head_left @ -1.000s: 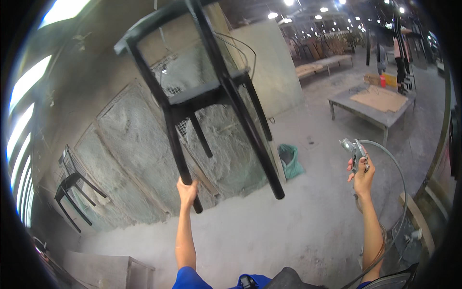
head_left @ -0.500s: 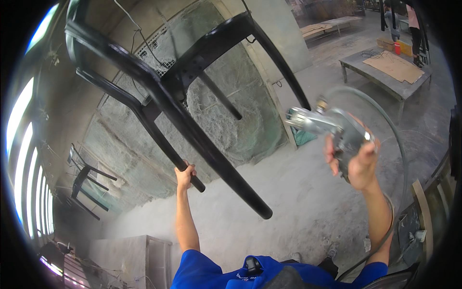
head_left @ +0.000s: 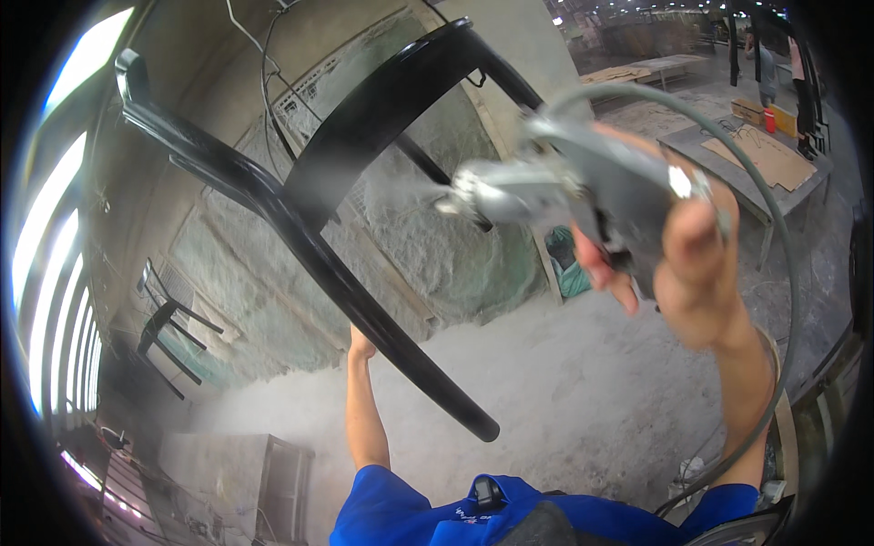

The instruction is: The person spray paints a black chair using a spray gun, holding the chair with one hand and applying paint with the other. The person rotates the chair to cover different sides and legs, then briefly adjusts the camera before resuming painting.

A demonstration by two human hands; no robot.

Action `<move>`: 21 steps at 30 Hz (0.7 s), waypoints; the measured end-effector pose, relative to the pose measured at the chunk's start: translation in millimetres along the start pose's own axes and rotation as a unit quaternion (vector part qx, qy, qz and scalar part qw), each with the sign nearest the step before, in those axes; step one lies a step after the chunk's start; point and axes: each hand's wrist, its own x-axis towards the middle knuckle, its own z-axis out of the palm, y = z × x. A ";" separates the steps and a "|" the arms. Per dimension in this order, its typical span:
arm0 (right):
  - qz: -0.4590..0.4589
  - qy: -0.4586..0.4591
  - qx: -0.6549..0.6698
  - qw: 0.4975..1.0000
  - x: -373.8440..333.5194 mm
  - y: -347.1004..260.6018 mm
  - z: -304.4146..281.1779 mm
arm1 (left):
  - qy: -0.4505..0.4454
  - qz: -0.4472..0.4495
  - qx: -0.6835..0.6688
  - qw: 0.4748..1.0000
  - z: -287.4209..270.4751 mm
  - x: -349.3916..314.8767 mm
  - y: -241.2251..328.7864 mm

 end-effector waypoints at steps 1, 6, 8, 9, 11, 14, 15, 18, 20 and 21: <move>0.012 0.022 -0.028 0.999 10.0 -3.8 0.0 | 0.004 -0.012 -0.024 1.000 1.8 3.7 -0.2; 0.006 0.180 -0.119 0.976 92.8 3.2 -34.4 | -0.021 -0.025 -0.007 0.999 -13.4 24.6 -4.6; 0.022 0.246 -0.090 0.965 113.5 5.7 -50.9 | -0.019 -0.013 0.021 1.000 -23.9 32.3 -9.6; 0.029 0.259 -0.065 0.963 117.1 10.7 -55.1 | -0.009 0.001 0.048 0.999 -28.5 35.3 -12.0; 0.040 0.288 -0.018 0.957 123.2 21.8 -61.0 | 0.042 0.006 0.103 0.994 -33.1 45.2 -16.4; 0.051 0.275 0.138 0.950 117.6 51.5 -61.9 | -0.015 0.002 0.045 0.999 -36.6 56.9 -17.8; 0.044 0.276 0.178 0.943 112.9 66.1 -61.3 | -0.031 -0.009 0.031 0.999 -36.2 61.2 -16.0; 0.130 0.355 0.108 0.919 100.1 119.1 -54.0 | -0.006 -0.017 -0.016 1.000 -36.4 68.9 -13.4; 0.182 0.381 0.117 0.899 70.9 152.8 -53.3 | 0.005 -0.010 -0.029 1.000 -37.4 72.8 -10.6; 0.213 0.406 0.110 0.882 53.6 168.9 -53.7 | -0.002 0.015 -0.003 1.000 -38.0 74.5 -9.1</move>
